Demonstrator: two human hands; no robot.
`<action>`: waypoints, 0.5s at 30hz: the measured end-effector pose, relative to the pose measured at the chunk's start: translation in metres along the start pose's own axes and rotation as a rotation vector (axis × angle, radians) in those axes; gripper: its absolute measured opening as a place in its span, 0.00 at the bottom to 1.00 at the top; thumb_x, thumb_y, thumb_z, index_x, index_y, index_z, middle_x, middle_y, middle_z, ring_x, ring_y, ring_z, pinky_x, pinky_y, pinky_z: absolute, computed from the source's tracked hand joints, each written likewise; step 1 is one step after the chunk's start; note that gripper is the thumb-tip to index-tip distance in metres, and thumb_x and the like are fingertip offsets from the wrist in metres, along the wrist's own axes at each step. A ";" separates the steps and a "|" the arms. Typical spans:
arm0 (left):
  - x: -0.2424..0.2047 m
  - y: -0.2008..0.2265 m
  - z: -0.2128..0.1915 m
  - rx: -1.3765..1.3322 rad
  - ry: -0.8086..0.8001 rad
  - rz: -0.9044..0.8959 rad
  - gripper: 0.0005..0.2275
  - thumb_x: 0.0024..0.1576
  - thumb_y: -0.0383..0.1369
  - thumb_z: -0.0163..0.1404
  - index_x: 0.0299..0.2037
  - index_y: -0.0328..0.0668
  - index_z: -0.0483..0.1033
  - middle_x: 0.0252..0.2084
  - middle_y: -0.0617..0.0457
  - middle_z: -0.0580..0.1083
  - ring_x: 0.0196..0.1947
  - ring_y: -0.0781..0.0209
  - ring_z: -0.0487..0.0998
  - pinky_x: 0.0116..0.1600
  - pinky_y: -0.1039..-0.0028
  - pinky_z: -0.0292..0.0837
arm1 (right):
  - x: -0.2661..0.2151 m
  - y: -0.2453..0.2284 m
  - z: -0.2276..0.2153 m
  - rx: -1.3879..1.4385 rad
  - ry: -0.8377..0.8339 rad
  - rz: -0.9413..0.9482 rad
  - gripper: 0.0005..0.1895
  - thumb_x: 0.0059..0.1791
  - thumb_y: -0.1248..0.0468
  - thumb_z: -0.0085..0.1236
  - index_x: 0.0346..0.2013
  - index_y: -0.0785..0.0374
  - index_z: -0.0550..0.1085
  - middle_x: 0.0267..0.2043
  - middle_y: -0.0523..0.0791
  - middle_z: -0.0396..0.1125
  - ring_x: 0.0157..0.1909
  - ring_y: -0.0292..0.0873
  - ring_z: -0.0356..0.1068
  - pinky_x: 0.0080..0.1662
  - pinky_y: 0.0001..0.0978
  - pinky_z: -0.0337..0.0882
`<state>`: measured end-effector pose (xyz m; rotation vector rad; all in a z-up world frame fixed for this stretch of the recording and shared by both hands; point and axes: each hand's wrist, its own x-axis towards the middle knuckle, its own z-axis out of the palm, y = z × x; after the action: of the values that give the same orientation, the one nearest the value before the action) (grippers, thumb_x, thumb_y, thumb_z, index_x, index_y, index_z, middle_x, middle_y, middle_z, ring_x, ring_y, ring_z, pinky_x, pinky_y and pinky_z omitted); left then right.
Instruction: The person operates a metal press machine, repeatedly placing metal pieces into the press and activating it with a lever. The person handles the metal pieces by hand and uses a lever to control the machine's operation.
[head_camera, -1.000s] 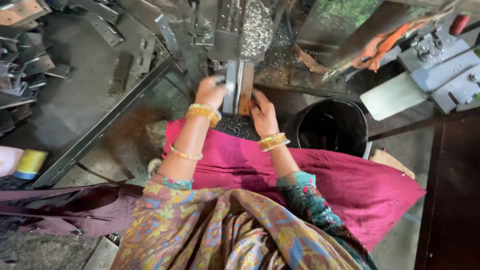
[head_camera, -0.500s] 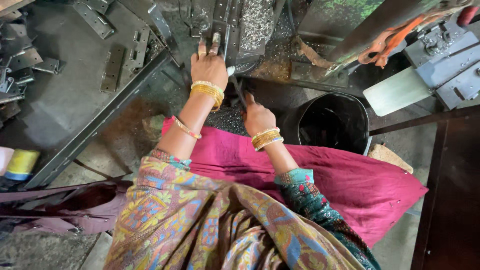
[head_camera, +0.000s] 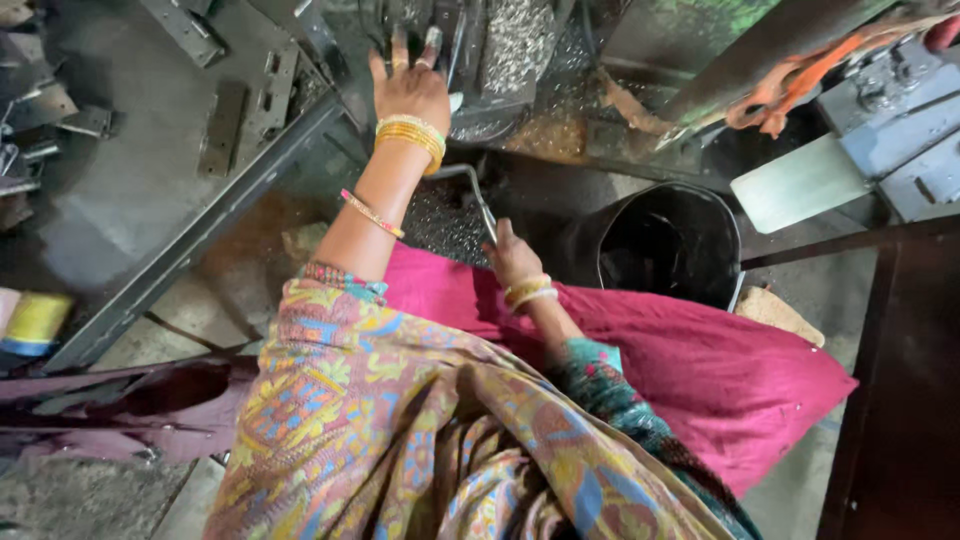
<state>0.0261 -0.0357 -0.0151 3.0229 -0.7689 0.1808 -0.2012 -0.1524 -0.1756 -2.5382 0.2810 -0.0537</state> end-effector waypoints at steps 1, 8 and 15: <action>0.000 0.004 0.004 0.007 -0.001 0.033 0.14 0.65 0.33 0.44 0.54 0.42 0.82 0.71 0.51 0.68 0.78 0.44 0.48 0.75 0.39 0.33 | 0.000 0.001 -0.010 -0.007 -0.009 -0.007 0.23 0.53 0.53 0.55 0.56 0.62 0.62 0.31 0.57 0.73 0.34 0.64 0.74 0.33 0.59 0.71; 0.026 0.018 0.024 0.048 0.071 -0.003 0.17 0.67 0.35 0.43 0.58 0.34 0.81 0.70 0.44 0.70 0.78 0.45 0.53 0.77 0.42 0.31 | -0.003 -0.021 -0.037 -0.136 -0.005 0.095 0.20 0.53 0.53 0.53 0.54 0.61 0.63 0.30 0.57 0.73 0.34 0.64 0.74 0.35 0.59 0.72; 0.022 0.014 0.042 -0.072 0.278 0.010 0.20 0.57 0.30 0.42 0.59 0.40 0.79 0.70 0.48 0.65 0.73 0.39 0.52 0.72 0.35 0.31 | 0.001 -0.027 -0.036 -0.117 -0.080 0.165 0.21 0.52 0.50 0.55 0.49 0.61 0.64 0.32 0.57 0.73 0.35 0.64 0.75 0.37 0.59 0.73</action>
<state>0.0430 -0.0602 -0.0549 2.8401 -0.7474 0.5471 -0.1986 -0.1499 -0.1307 -2.6150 0.4735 0.1313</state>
